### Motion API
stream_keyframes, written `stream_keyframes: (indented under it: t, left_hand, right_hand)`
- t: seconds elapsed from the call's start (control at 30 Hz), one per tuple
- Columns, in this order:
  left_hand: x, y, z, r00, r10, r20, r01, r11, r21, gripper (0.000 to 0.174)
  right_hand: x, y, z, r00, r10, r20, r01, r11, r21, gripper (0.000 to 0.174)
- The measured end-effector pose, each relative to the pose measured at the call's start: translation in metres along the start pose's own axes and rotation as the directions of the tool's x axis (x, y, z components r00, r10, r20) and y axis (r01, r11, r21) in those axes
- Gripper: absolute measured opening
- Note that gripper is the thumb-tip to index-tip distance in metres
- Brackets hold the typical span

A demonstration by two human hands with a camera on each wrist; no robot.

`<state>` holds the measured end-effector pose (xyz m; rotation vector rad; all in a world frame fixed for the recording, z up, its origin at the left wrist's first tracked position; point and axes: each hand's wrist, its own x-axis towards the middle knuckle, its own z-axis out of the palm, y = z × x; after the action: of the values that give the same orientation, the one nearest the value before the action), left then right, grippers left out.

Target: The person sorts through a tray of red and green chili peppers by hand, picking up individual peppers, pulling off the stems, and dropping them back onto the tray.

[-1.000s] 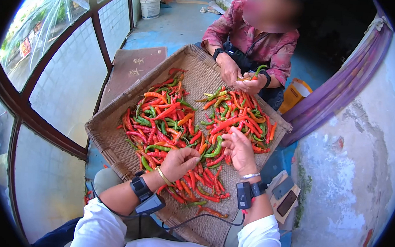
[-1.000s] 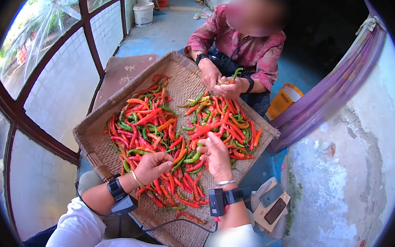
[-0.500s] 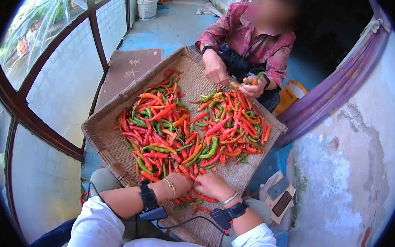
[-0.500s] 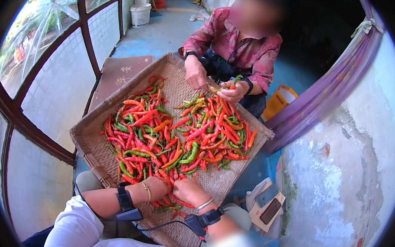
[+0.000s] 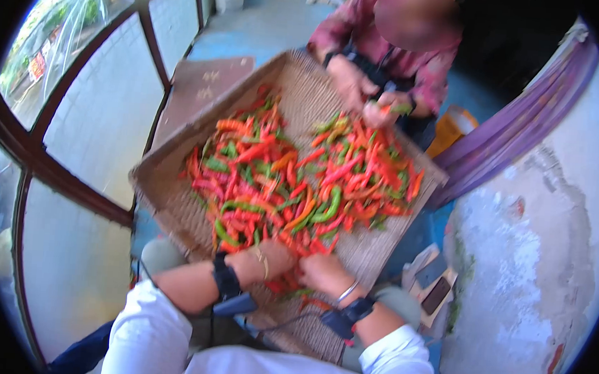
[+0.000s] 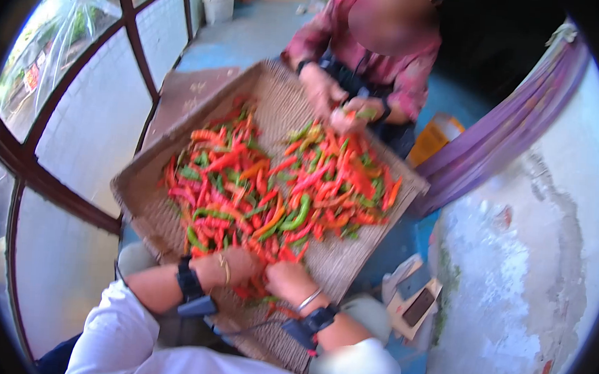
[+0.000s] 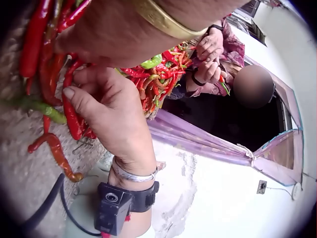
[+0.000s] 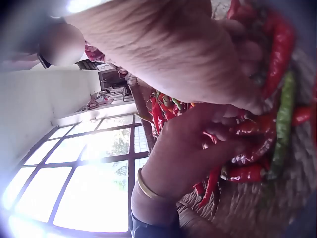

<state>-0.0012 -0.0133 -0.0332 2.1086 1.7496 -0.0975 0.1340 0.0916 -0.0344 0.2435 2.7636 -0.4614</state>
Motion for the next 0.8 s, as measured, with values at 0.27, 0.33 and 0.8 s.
stream_keyframes:
  t: [0.27, 0.33, 0.8]
  left_hand:
    - [-0.005, -0.012, 0.005, 0.999, -0.008, 0.049, -0.001, 0.984, 0.175, 0.015]
    - [-0.003, -0.012, 0.006, 0.999, -0.007, 0.048, -0.002, 0.983, 0.184, 0.015]
    - [-0.017, -0.016, -0.053, 0.913, -0.163, -0.374, -0.123, 0.763, -0.634, 0.021]
  right_hand:
    - [-0.003, 0.002, -0.003, 0.996, -0.072, -0.057, 0.077, 0.992, 0.099, 0.017]
    - [-0.002, 0.003, -0.001, 0.998, -0.054, -0.033, 0.057, 0.991, 0.117, 0.017]
    - [0.003, 0.003, -0.03, 0.988, 0.12, -0.094, 0.083, 0.096, 0.992, 0.022]
